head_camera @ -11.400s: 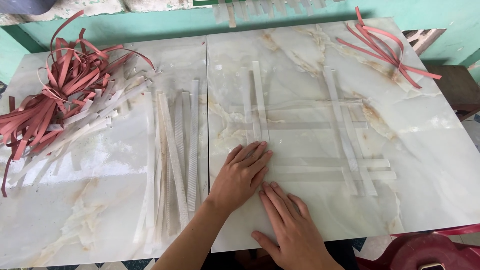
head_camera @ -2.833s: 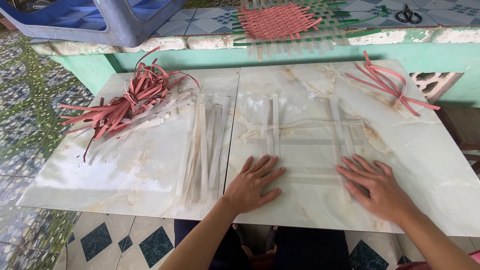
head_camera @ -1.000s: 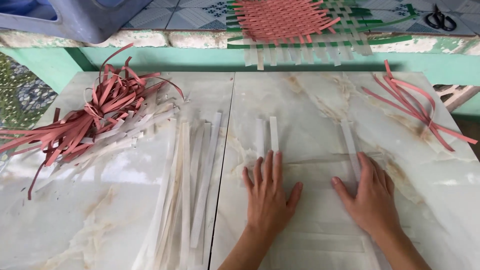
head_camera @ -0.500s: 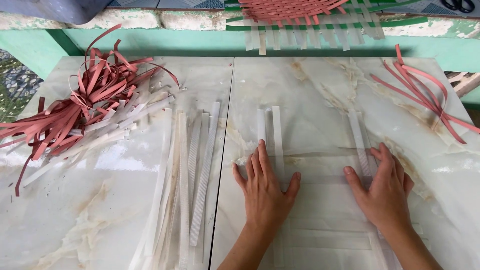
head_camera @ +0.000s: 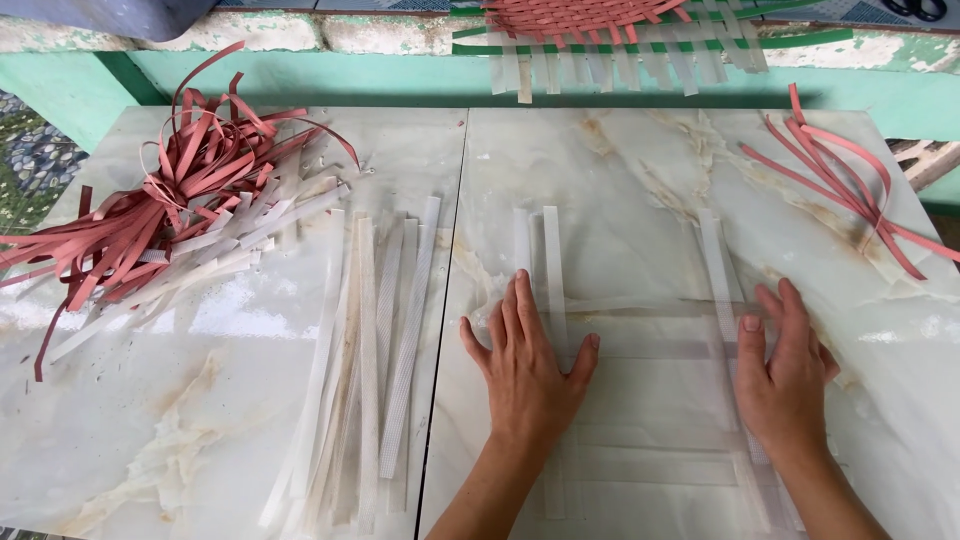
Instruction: Arranging and aligning plastic strips on a table to prepare the base for weaving a mat
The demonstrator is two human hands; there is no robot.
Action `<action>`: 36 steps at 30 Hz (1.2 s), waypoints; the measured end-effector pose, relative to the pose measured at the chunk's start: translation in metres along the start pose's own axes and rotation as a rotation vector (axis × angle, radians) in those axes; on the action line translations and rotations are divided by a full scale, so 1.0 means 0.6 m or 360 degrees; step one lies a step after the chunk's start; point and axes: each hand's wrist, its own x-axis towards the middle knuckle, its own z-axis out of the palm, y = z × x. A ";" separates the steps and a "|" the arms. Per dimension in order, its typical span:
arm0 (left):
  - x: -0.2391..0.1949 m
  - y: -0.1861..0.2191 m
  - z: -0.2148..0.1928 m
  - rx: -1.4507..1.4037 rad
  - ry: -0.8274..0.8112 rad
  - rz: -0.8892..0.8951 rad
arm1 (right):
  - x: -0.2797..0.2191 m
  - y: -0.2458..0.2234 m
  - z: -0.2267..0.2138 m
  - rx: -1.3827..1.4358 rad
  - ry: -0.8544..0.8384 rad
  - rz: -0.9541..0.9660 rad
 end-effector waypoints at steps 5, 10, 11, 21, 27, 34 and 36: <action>-0.001 0.002 0.002 0.0025 0.0033 -0.0025 | 0.000 0.016 0.006 0.0038 0.0052 0.0024; -0.001 0.003 0.007 0.0136 0.0081 -0.0078 | -0.003 0.014 0.005 0.0087 0.0139 -0.0019; -0.001 0.003 0.007 0.0154 0.0061 -0.0091 | -0.003 0.017 0.006 0.0057 0.0158 0.0018; -0.003 0.000 0.013 0.0075 -0.0007 -0.0172 | -0.002 0.018 0.006 0.0012 0.0155 0.0150; -0.004 0.000 0.013 0.0048 0.0038 -0.0152 | -0.001 0.009 0.002 0.0061 0.0137 0.0203; -0.002 -0.001 0.012 0.0033 -0.0010 -0.0164 | -0.001 0.002 -0.001 0.0078 0.0138 0.0237; -0.002 0.000 0.011 -0.0017 -0.0011 -0.0176 | -0.001 -0.001 -0.003 0.0093 0.0145 0.0250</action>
